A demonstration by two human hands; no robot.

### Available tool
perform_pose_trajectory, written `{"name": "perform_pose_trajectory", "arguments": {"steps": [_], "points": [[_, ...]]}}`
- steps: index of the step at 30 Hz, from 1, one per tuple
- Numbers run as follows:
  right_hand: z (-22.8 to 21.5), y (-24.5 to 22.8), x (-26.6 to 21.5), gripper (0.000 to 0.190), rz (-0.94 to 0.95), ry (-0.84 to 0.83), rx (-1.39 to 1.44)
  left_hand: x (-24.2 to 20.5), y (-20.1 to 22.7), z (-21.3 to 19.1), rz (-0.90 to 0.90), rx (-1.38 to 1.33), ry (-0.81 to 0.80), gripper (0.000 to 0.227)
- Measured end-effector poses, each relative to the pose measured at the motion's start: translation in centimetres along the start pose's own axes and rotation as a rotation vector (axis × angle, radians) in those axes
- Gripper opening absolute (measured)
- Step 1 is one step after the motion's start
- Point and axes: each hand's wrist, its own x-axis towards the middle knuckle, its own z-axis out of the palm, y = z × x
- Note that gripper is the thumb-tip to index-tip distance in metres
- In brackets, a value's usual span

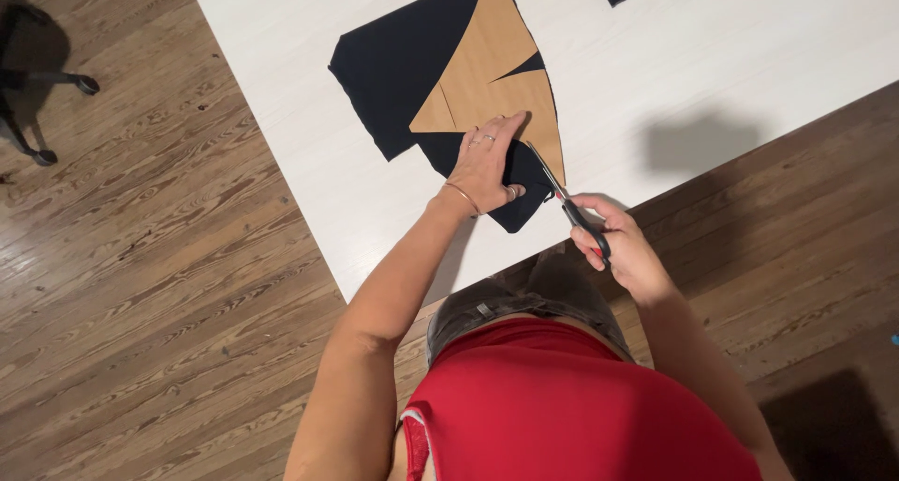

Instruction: The person uses scissors to cut a piece of black fabric following the outline of a brown paper pattern. The person holds the pattern steady with one hand while cutting with the other, occasionally adjusting the fabric and pattern on the white table.

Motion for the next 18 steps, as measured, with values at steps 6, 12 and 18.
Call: {"name": "perform_pose_trajectory", "arguments": {"steps": [6, 12, 18], "points": [[0.8, -1.8, 0.6, 0.045, -0.005, -0.032, 0.039, -0.3, 0.2, -0.2, 0.014, -0.015, 0.002, 0.121], [0.4, -1.5, 0.5, 0.046, 0.006, -0.039, -0.015, -0.2, -0.1, 0.0, 0.018, -0.027, 0.002, 0.124], [1.5, -2.9, 1.0, 0.042, 0.017, -0.054, 0.048, 0.3, -0.4, 0.5, 0.003, 0.005, 0.04, 0.132]]}}
